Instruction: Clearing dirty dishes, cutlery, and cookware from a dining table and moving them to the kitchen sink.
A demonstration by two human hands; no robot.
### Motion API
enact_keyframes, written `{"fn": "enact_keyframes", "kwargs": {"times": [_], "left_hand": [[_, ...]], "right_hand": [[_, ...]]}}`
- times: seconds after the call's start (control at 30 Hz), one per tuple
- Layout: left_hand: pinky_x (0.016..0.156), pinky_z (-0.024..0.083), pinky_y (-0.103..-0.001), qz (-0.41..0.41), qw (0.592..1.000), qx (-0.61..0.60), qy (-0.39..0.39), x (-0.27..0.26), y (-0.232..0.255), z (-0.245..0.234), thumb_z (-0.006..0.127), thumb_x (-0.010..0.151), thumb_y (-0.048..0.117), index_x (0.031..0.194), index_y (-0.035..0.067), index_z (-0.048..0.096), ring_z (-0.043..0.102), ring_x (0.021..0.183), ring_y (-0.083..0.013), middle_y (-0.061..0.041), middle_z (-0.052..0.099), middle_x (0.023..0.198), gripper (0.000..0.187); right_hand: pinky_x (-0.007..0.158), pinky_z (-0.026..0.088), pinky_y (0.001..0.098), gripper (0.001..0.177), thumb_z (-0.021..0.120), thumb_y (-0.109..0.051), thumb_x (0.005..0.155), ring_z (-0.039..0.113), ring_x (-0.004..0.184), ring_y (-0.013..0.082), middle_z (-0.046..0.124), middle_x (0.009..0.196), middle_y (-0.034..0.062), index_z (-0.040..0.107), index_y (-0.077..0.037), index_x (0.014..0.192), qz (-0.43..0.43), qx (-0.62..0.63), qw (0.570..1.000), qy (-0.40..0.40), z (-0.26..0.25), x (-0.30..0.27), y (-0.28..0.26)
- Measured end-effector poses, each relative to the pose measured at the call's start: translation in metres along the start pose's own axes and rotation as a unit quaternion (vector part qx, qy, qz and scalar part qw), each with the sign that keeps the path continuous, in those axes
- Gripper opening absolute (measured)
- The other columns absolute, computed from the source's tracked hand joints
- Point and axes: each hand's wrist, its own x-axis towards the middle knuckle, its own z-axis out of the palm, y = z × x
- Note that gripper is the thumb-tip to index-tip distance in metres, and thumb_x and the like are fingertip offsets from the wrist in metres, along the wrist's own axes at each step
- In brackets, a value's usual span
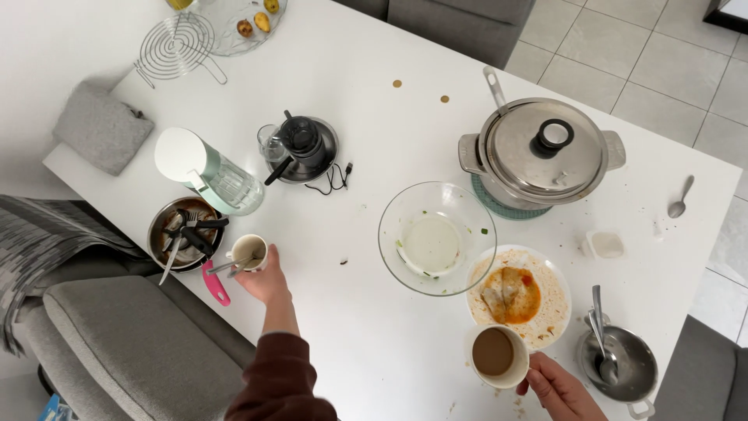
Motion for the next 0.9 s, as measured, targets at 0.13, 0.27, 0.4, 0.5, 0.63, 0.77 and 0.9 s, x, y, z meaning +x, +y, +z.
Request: {"fn": "enact_keyframes", "kwargs": {"times": [0.13, 0.27, 0.4, 0.5, 0.63, 0.77, 0.9], "left_hand": [[0.112, 0.048, -0.04, 0.036, 0.997, -0.004, -0.075, -0.04, 0.003, -0.017, 0.085, 0.081, 0.024, 0.154, 0.008, 0.032, 0.055, 0.134, -0.027, -0.011, 0.05, 0.149, 0.091], [0.115, 0.045, -0.042, 0.049, 0.989, -0.008, -0.142, -0.093, 0.013, -0.04, 0.083, 0.077, 0.023, 0.156, 0.005, 0.031, 0.05, 0.14, -0.0286, -0.014, 0.047, 0.152, 0.096], [0.112, 0.049, -0.044, 0.061, 0.98, -0.008, -0.191, -0.168, 0.04, -0.068, 0.081, 0.076, 0.019, 0.151, 0.006, 0.038, 0.05, 0.138, -0.0245, -0.013, 0.047, 0.149, 0.087], [0.11, 0.05, -0.044, 0.063, 0.964, -0.001, -0.26, -0.219, 0.048, -0.088, 0.081, 0.075, 0.017, 0.15, 0.008, 0.037, 0.051, 0.137, -0.0235, -0.01, 0.049, 0.148, 0.088], [0.104, 0.056, -0.041, 0.084, 0.939, 0.024, -0.332, -0.295, 0.056, -0.113, 0.083, 0.072, 0.013, 0.152, 0.008, 0.039, 0.056, 0.132, -0.0243, -0.01, 0.05, 0.149, 0.092], [0.098, 0.057, -0.034, 0.091, 0.902, 0.0, -0.421, -0.354, 0.017, -0.121, 0.085, 0.068, 0.003, 0.152, 0.009, 0.041, 0.064, 0.116, -0.021, -0.012, 0.058, 0.142, 0.095], [0.091, 0.061, -0.037, 0.094, 0.871, 0.004, -0.482, -0.426, -0.024, -0.127, 0.089, 0.061, -0.003, 0.15, 0.012, 0.045, 0.066, 0.112, -0.0219, -0.008, 0.061, 0.14, 0.101]], "right_hand": [[0.069, 0.044, 0.0275, 0.034, 0.051, -0.033, 0.1, 0.054, 0.073, 0.0141, 0.073, 0.084, 0.0, 0.076, -0.012, 0.089, 0.002, 0.0, 1.0, -0.003, -0.006, -0.003, -0.001], [0.064, 0.046, 0.0282, 0.036, 0.049, -0.034, 0.101, 0.057, 0.074, 0.0132, 0.07, 0.085, 0.0002, 0.074, -0.011, 0.091, -0.069, 0.015, 0.998, -0.006, -0.014, -0.011, 0.0], [0.069, 0.04, 0.0297, 0.038, 0.048, -0.03, 0.106, 0.044, 0.068, 0.0155, 0.055, 0.08, 0.0023, 0.071, -0.008, 0.085, -0.035, 0.049, 0.998, 0.02, -0.025, -0.038, -0.015], [0.066, 0.045, 0.0313, 0.036, 0.046, -0.026, 0.107, 0.051, 0.065, 0.0183, 0.068, 0.086, 0.0066, 0.07, -0.006, 0.089, 0.009, 0.088, 0.996, 0.035, -0.037, -0.059, -0.007], [0.063, 0.046, 0.0305, 0.033, 0.049, -0.027, 0.105, 0.051, 0.063, 0.0171, 0.07, 0.083, 0.0068, 0.073, -0.007, 0.095, -0.019, 0.121, 0.989, 0.08, -0.063, -0.096, 0.016], [0.062, 0.046, 0.0313, 0.033, 0.05, -0.028, 0.105, 0.051, 0.061, 0.0176, 0.07, 0.082, 0.0077, 0.068, -0.005, 0.09, -0.009, 0.155, 0.979, 0.129, -0.096, -0.155, 0.023], [0.062, 0.042, 0.0323, 0.033, 0.048, -0.027, 0.107, 0.048, 0.064, 0.0175, 0.064, 0.08, 0.0092, 0.064, -0.005, 0.089, -0.017, 0.201, 0.963, 0.181, -0.131, -0.226, 0.042]]}}
